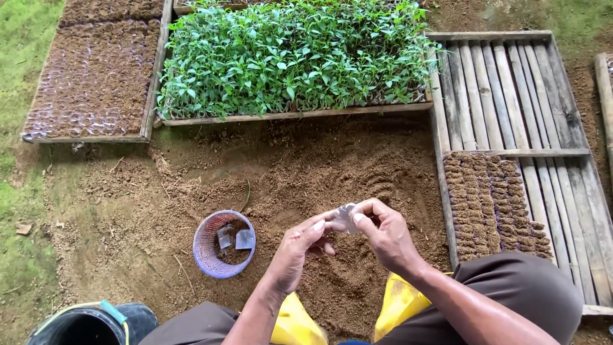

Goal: Manually filling small plastic sleeves with soil to create seedling plugs for agricultural use.

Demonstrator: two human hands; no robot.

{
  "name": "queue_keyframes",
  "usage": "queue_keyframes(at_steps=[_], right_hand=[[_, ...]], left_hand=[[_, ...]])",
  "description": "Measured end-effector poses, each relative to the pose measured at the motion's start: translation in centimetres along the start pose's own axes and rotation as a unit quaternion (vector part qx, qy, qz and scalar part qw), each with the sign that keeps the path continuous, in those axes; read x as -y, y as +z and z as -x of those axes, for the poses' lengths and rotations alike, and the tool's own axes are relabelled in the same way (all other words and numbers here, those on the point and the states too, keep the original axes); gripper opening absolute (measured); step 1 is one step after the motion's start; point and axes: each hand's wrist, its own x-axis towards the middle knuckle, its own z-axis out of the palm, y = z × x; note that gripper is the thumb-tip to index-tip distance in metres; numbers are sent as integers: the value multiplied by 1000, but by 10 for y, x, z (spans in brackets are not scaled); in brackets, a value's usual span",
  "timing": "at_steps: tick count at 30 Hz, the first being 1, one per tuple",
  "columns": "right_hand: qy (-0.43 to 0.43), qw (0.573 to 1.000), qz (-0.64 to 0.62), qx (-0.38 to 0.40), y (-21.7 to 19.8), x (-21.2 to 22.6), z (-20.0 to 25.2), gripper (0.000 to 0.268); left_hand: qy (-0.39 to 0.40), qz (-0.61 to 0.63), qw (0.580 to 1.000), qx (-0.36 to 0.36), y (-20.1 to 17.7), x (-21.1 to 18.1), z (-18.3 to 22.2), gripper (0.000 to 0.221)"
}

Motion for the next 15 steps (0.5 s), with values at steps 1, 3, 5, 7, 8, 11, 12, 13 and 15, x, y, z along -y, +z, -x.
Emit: queue_keyframes(at_steps=[1,3,5,7,8,11,12,13,15], right_hand=[[0,1000,0,1,0,-1,0,10],[-5,1000,-6,4,0,-2,0,10],[-3,1000,-3,5,1,1,0,10],[0,1000,0,5,1,2,1,10],[0,1000,3,6,1,3,1,11],[-10,1000,17,6,1,2,1,11],[-21,999,28,3,1,1,1,11],[-20,999,28,4,1,1,1,11],[-35,998,45,1,1,2,2,12]], left_hand=[[0,1,1000,-1,0,0,0,53],[13,11,1000,2,-2,-1,0,48],[8,10,1000,2,-2,-4,2,50],[3,9,1000,2,-2,-7,3,53],[3,9,1000,2,-1,-8,4,51],[4,5,1000,4,-2,-9,5,53],[5,1,1000,7,-3,-10,5,56],[4,1,1000,6,-3,-9,5,56],[8,0,1000,9,-4,-9,5,52]])
